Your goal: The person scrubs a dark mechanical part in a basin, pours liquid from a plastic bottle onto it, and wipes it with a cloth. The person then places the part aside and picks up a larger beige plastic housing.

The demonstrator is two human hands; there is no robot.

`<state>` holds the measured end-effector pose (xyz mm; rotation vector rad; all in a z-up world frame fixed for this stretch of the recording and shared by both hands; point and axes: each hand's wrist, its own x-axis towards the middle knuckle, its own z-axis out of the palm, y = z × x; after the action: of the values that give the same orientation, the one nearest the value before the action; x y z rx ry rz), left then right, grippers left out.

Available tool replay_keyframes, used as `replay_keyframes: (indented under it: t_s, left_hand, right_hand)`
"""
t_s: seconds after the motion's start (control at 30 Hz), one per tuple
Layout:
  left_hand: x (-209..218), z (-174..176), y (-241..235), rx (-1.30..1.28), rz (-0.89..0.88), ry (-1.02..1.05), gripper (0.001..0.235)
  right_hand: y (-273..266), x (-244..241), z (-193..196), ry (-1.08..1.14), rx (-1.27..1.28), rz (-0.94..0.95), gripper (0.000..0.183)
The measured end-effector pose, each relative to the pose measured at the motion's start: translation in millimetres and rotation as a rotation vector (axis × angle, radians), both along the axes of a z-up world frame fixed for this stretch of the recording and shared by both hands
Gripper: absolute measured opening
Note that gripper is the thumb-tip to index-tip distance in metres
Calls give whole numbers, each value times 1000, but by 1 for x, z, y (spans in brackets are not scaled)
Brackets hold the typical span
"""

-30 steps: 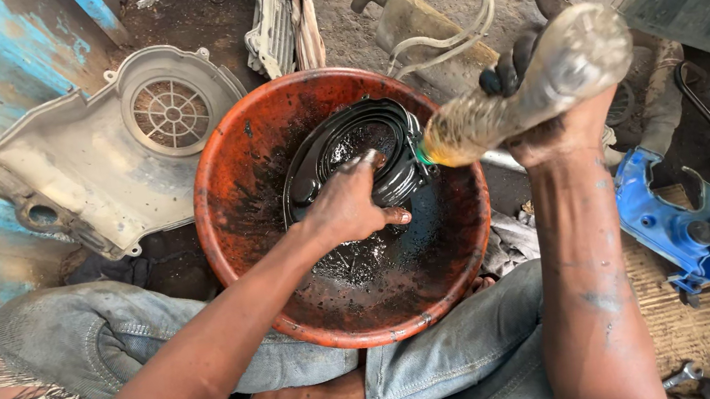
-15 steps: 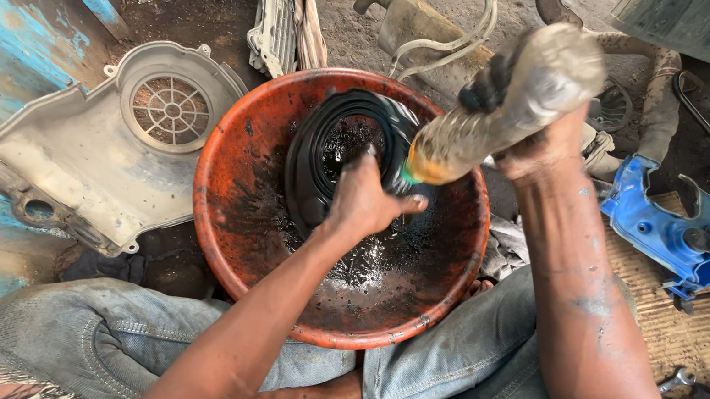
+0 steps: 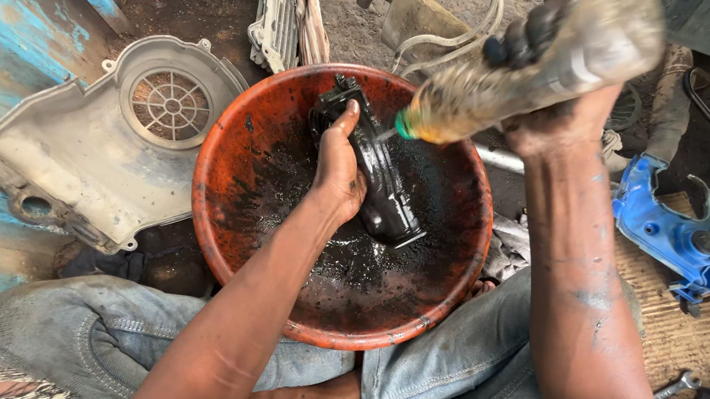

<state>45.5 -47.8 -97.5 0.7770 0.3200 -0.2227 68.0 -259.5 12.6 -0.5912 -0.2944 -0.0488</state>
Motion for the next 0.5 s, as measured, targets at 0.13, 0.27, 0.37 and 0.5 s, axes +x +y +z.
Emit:
replay_keyframes:
  t_s: [0.13, 0.27, 0.37, 0.5]
  left_hand:
    - [6, -6, 2, 81, -26, -34, 35]
    - [11, -10, 6, 500, -76, -100, 54]
    - [7, -11, 7, 727, -110, -42, 73]
    - [2, -5, -3, 710, -2, -214, 72]
  right_hand:
    - [1, 1, 0, 201, -33, -82, 29]
    - [-2, 4, -2, 182, -63, -38, 30]
    - [-5, 4, -6, 47, -26, 29, 30]
    - [-13, 5, -8, 444, -54, -173, 27]
